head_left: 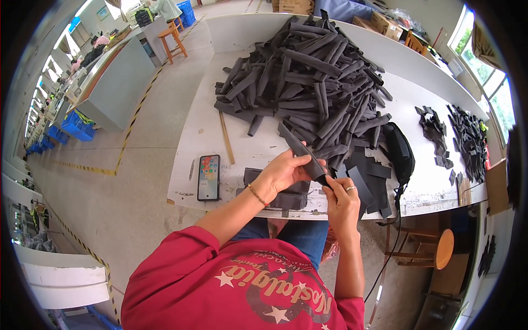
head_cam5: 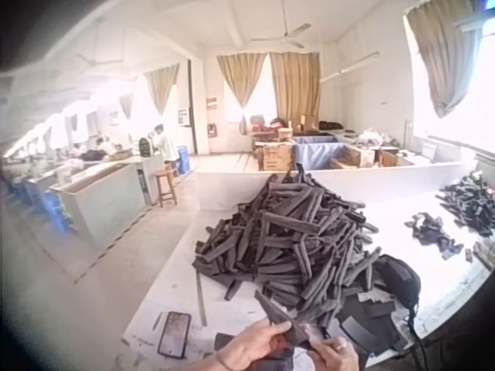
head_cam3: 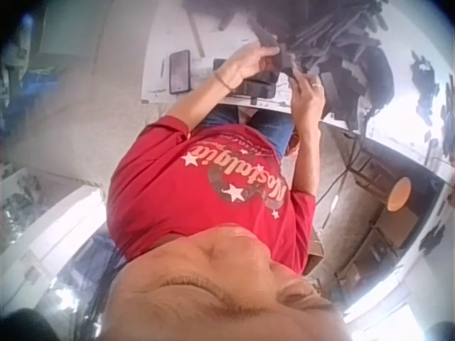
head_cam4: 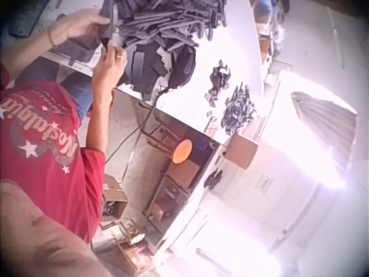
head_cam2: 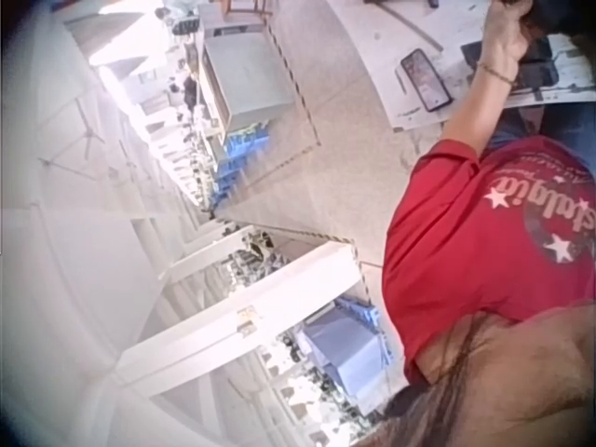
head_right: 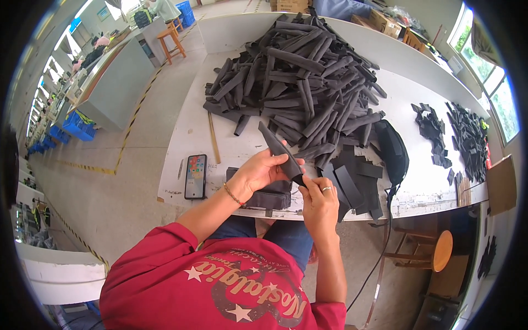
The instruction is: The recorder sorts through a pile of long grey foam or fabric strips on a workbench, grouping them together.
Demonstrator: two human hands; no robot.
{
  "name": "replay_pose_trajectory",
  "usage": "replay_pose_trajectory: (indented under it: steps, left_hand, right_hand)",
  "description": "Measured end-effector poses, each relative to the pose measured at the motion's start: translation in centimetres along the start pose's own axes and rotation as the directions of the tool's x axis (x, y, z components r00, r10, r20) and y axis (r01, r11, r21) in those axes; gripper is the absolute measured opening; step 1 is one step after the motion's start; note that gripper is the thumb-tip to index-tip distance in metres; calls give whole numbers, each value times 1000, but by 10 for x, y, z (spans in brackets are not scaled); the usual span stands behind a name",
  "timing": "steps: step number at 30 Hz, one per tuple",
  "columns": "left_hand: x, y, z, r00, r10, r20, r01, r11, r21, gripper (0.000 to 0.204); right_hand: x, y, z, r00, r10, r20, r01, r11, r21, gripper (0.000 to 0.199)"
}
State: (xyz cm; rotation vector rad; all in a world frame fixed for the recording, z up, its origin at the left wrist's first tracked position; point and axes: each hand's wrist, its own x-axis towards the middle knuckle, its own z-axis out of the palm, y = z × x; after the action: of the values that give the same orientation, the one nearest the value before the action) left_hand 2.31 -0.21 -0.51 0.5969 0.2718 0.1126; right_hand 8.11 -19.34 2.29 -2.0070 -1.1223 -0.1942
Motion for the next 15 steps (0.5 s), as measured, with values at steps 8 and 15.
replay_pose_trajectory:
  steps: [8,15]
  left_hand:
    - [-6,1,1,998,-34,51,35,999,-8,42]
    - [-26,-9,32,976,216,-2,-213,963,163,75]
  right_hand:
    - [3,1,-2,981,-191,-21,180,955,-237,30]
    - [0,-6,14,980,-150,-133,112,959,-259,38]
